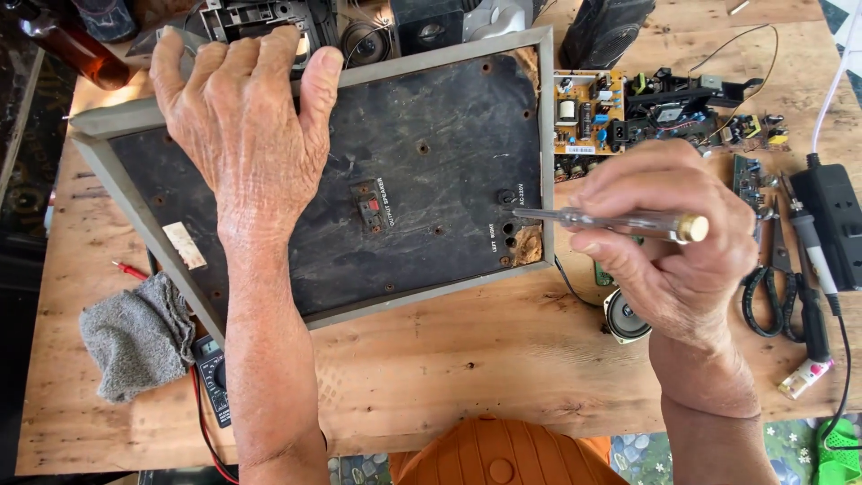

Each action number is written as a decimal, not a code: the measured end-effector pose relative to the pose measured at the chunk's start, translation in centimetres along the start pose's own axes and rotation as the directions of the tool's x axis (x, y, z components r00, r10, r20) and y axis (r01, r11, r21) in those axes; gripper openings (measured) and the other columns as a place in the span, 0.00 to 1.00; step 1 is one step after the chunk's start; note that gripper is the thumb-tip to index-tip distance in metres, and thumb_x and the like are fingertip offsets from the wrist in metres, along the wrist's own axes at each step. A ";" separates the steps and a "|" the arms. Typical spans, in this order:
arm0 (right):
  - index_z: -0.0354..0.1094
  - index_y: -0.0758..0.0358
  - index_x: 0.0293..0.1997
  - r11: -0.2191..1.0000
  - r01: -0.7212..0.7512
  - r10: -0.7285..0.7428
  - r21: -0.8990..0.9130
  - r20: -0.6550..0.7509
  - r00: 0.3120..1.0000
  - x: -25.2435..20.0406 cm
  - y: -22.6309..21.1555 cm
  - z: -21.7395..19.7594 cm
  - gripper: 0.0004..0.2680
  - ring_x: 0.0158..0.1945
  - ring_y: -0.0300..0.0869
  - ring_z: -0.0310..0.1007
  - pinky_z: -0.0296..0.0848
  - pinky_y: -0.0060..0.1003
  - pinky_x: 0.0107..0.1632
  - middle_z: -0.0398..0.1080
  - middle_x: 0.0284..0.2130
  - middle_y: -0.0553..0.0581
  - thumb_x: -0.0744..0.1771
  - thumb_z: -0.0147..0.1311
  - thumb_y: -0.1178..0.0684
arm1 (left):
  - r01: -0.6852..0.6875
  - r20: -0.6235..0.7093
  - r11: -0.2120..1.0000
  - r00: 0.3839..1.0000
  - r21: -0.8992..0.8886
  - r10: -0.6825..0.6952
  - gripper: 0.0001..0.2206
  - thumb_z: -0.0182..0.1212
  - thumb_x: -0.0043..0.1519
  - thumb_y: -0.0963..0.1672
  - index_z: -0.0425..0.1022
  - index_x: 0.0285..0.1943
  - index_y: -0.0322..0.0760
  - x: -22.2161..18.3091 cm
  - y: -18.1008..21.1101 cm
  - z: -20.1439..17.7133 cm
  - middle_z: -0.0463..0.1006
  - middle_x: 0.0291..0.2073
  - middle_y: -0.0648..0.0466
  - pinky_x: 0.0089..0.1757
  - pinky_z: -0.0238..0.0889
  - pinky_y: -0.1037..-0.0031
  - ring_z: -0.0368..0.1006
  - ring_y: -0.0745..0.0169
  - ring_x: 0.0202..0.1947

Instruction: Unscrewing the back panel of a speaker box using a manual screwdriver to access internal components.

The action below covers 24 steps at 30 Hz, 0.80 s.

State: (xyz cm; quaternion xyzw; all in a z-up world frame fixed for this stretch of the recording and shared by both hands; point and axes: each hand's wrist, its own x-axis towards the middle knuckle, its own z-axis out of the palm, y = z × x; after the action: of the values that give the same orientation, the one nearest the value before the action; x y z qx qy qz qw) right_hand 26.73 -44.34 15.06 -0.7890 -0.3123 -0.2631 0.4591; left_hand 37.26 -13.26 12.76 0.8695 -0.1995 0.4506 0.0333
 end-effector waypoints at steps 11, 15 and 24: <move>0.58 0.62 0.44 0.992 0.121 -0.110 0.024 -0.278 0.954 -2.4 2.0 0.1 0.10 0.41 0.48 0.73 0.80 0.37 0.45 0.64 0.38 0.61 0.66 0.58 0.52 | 0.009 0.012 0.999 1.000 0.033 -0.009 0.27 0.40 0.81 0.55 0.83 0.53 0.35 0.2 0.2 -0.3 0.81 0.36 0.48 0.58 0.52 0.47 0.74 0.37 0.39; 0.57 0.60 0.45 0.989 0.145 -0.139 -0.006 -0.319 0.938 -2.2 1.7 1.0 0.11 0.38 0.46 0.73 0.75 0.36 0.44 0.66 0.33 0.59 0.66 0.59 0.52 | 0.005 0.011 0.999 1.000 0.054 -0.006 0.28 0.38 0.81 0.55 0.84 0.52 0.35 0.7 0.4 -0.8 0.82 0.35 0.47 0.58 0.52 0.49 0.74 0.37 0.37; 0.49 0.58 0.56 0.880 0.437 -0.365 0.186 -0.324 0.873 0.0 2.5 4.8 0.16 0.18 0.36 0.62 0.54 0.29 0.20 0.69 0.31 0.64 0.65 0.52 0.61 | 0.044 0.009 0.999 0.999 -0.023 -0.043 0.26 0.39 0.78 0.56 0.79 0.57 0.35 -0.3 -0.2 0.5 0.80 0.41 0.44 0.61 0.49 0.43 0.72 0.30 0.44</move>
State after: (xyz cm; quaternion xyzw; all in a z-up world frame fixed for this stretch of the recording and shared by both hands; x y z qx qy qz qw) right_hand 29.15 -41.05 11.51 -0.5957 -0.4334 -0.4196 0.5303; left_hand 37.55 -13.10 12.27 0.8752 -0.1858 0.4436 0.0522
